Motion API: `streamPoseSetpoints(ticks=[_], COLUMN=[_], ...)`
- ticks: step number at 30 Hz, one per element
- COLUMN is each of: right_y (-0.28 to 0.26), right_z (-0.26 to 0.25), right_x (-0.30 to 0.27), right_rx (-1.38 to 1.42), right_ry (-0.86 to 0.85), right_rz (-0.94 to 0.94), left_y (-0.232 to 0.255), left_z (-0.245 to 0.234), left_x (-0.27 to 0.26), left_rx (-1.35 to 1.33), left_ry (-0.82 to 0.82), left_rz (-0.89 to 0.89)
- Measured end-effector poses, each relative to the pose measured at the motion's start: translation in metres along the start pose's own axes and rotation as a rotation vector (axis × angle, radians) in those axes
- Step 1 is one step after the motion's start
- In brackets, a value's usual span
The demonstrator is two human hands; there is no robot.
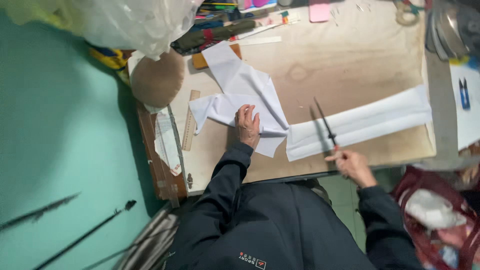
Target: The person cuts a white fabric strip using shears, folds the strip, and then irons it flat on a work table. The person uses a small wooden block to hold the fabric while ironing.
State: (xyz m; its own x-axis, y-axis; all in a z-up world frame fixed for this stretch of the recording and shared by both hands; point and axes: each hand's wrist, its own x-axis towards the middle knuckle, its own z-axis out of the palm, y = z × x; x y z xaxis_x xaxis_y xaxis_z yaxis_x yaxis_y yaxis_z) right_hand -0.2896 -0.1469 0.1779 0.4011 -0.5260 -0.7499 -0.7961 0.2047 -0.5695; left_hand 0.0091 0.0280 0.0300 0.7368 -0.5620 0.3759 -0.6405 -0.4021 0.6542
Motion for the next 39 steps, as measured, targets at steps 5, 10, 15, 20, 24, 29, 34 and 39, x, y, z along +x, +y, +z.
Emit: streamPoseSetpoints(ticks=[5,10,15,20,24,29,34,39], right_y=[0.012,-0.072,-0.091,-0.111,-0.1,-0.047,0.024,0.044], right_z=[-0.078,-0.153,-0.203,-0.214,-0.199,-0.186,-0.107,-0.024], right_x=[0.152,0.212,0.299,0.325,0.309,0.274,0.217,0.184], right_rx=[-0.944,-1.02,-1.136,-1.068,-0.969,-0.995,-0.714,-0.745], right_ry=[0.089,0.322,0.246,0.245,0.41,0.481,0.169,0.209], right_rz=[-0.358,-0.629,-0.902,-1.044,-1.113,-1.089,-1.062,-1.023], left_y=[0.0,0.054,0.067,0.022,-0.04,-0.088,-0.055,-0.026], left_z=[0.013,0.016,0.048,0.081,0.053,-0.085,-0.169,-0.104], left_x=[-0.017,-0.021,-0.024,-0.027,-0.003,0.124,0.232,0.227], left_rx=[0.233,0.303,0.545,0.819,1.146,0.655,0.688,0.512], left_ry=[-0.24,-0.237,-0.163,-0.06,-0.637,0.512,0.609,0.42], left_rz=[-0.215,-0.582,-0.699,-0.434,-0.192,-0.407,-0.135,-0.193])
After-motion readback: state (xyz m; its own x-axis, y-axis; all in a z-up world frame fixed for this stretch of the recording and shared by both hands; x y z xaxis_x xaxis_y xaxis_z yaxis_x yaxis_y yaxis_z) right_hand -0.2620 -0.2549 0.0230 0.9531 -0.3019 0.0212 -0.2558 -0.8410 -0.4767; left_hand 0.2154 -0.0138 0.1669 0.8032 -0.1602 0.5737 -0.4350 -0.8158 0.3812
